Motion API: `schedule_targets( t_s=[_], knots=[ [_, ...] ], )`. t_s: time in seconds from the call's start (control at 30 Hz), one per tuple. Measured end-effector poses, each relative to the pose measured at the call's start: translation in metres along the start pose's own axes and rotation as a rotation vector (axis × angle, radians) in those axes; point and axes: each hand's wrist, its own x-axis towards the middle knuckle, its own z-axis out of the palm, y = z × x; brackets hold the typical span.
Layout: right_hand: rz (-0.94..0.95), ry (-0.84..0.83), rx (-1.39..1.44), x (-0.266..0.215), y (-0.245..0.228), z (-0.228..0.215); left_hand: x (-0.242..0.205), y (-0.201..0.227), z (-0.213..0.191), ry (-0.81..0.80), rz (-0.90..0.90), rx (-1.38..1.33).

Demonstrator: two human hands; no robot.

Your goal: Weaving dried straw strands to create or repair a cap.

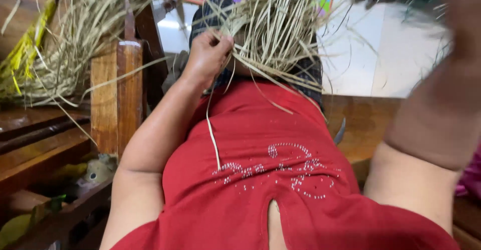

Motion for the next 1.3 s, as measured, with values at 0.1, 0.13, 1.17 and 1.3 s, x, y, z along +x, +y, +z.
schedule_targets(
  t_s=[0.1,0.13,1.17,1.3],
  knots=[
    [-0.047,0.052,-0.025,0.047,-0.092,0.063,0.003,0.021,0.002,-0.016,-0.013,-0.001],
    [-0.110,-0.023,0.035,0.062,-0.125,0.095,0.004,0.019,0.001,-0.029,-0.038,0.013],
    [0.029,-0.262,-0.178,0.038,-0.157,0.199,0.017,0.028,-0.026,-0.298,0.030,0.186],
    [0.025,-0.270,-0.149,0.038,-0.155,0.201,0.020,0.019,-0.031,-0.308,0.069,0.195]
  ],
)
